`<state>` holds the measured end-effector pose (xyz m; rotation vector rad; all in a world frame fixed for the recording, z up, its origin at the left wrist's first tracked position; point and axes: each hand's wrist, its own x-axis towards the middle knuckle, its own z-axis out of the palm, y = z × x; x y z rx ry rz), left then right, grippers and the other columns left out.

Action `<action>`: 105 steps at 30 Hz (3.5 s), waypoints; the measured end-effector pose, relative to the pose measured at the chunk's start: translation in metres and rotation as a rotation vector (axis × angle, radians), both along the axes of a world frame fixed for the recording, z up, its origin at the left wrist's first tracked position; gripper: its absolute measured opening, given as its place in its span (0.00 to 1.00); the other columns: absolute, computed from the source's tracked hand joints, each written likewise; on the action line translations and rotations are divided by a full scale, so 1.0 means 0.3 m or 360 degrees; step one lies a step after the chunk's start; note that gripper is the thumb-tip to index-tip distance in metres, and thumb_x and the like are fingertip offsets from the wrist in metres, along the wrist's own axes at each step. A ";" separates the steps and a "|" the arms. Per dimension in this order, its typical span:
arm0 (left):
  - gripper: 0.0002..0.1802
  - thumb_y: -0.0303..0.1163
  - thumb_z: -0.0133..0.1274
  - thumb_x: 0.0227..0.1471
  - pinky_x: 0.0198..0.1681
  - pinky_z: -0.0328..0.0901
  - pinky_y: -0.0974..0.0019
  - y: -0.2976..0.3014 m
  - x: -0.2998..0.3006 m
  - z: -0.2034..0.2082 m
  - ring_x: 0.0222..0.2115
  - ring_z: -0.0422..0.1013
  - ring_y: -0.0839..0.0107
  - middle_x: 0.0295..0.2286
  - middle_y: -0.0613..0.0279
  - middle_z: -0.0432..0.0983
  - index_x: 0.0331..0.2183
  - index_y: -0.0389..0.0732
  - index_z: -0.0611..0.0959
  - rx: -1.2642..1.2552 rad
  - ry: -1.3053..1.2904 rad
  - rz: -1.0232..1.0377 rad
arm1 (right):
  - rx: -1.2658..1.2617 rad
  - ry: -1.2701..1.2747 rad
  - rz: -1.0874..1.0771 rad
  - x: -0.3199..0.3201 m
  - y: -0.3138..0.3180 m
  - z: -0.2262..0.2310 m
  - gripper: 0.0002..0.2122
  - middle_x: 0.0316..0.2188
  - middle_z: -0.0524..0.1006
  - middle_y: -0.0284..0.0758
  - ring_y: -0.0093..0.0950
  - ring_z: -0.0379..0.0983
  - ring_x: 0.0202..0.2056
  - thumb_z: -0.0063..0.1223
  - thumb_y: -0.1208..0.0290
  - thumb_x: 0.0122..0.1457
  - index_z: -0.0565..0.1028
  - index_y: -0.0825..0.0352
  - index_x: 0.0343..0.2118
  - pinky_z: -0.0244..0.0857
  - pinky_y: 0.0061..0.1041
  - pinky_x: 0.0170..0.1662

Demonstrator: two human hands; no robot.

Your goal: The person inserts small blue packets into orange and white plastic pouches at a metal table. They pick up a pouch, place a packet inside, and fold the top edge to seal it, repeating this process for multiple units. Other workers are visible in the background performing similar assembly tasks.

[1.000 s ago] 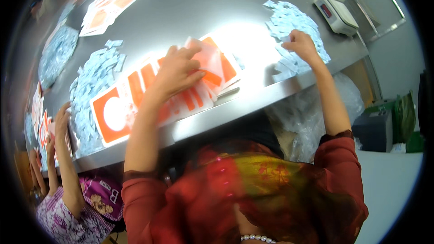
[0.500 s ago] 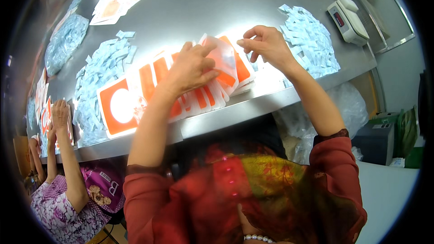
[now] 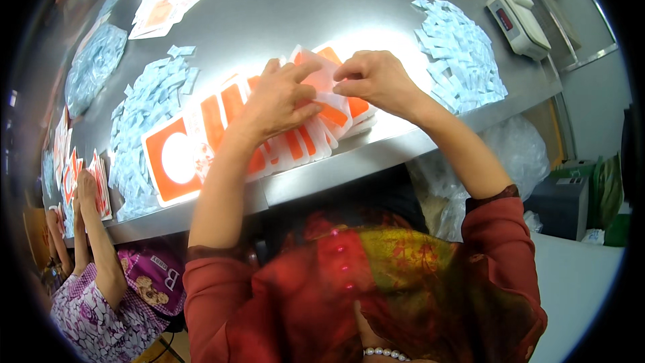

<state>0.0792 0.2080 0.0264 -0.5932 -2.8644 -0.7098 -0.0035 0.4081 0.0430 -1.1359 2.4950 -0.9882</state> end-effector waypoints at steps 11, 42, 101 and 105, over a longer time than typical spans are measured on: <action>0.08 0.32 0.57 0.41 0.47 0.55 0.57 0.002 -0.001 -0.011 0.35 0.66 0.63 0.46 0.58 0.71 0.21 0.37 0.81 0.0071 -0.0011 -0.0071 | 0.1014 0.0460 0.0557 0.000 -0.158 0.016 0.07 0.17 0.74 0.36 0.34 0.72 0.22 0.52 0.72 0.48 0.73 0.65 0.17 0.65 0.31 0.28; 0.17 0.34 0.62 0.25 0.54 0.56 0.50 -0.009 -0.029 0.005 0.53 0.60 0.55 0.34 0.63 0.73 0.22 0.39 0.75 -0.0100 -0.0037 -0.0012 | 0.0310 0.0060 -0.0654 -0.146 0.110 -0.150 0.19 0.17 0.77 0.37 0.28 0.73 0.19 0.52 0.55 0.52 0.77 0.71 0.21 0.65 0.26 0.24; 0.18 0.45 0.55 0.38 0.35 0.62 0.59 -0.022 -0.032 -0.070 0.31 0.64 0.60 0.23 0.57 0.70 0.28 0.41 0.80 0.0307 0.0059 0.0215 | -0.0470 -0.1485 -0.0447 -0.019 -0.091 -0.161 0.14 0.12 0.66 0.26 0.14 0.56 0.13 0.61 0.67 0.49 0.70 0.65 0.14 0.48 0.17 0.15; 0.10 0.34 0.53 0.33 0.33 0.62 0.58 -0.001 -0.064 -0.099 0.30 0.64 0.59 0.23 0.58 0.69 0.24 0.41 0.79 0.0348 0.0194 0.0336 | -0.0567 -0.1365 -0.0391 -0.026 -0.078 -0.178 0.11 0.14 0.68 0.25 0.13 0.59 0.15 0.57 0.69 0.52 0.72 0.69 0.18 0.50 0.16 0.15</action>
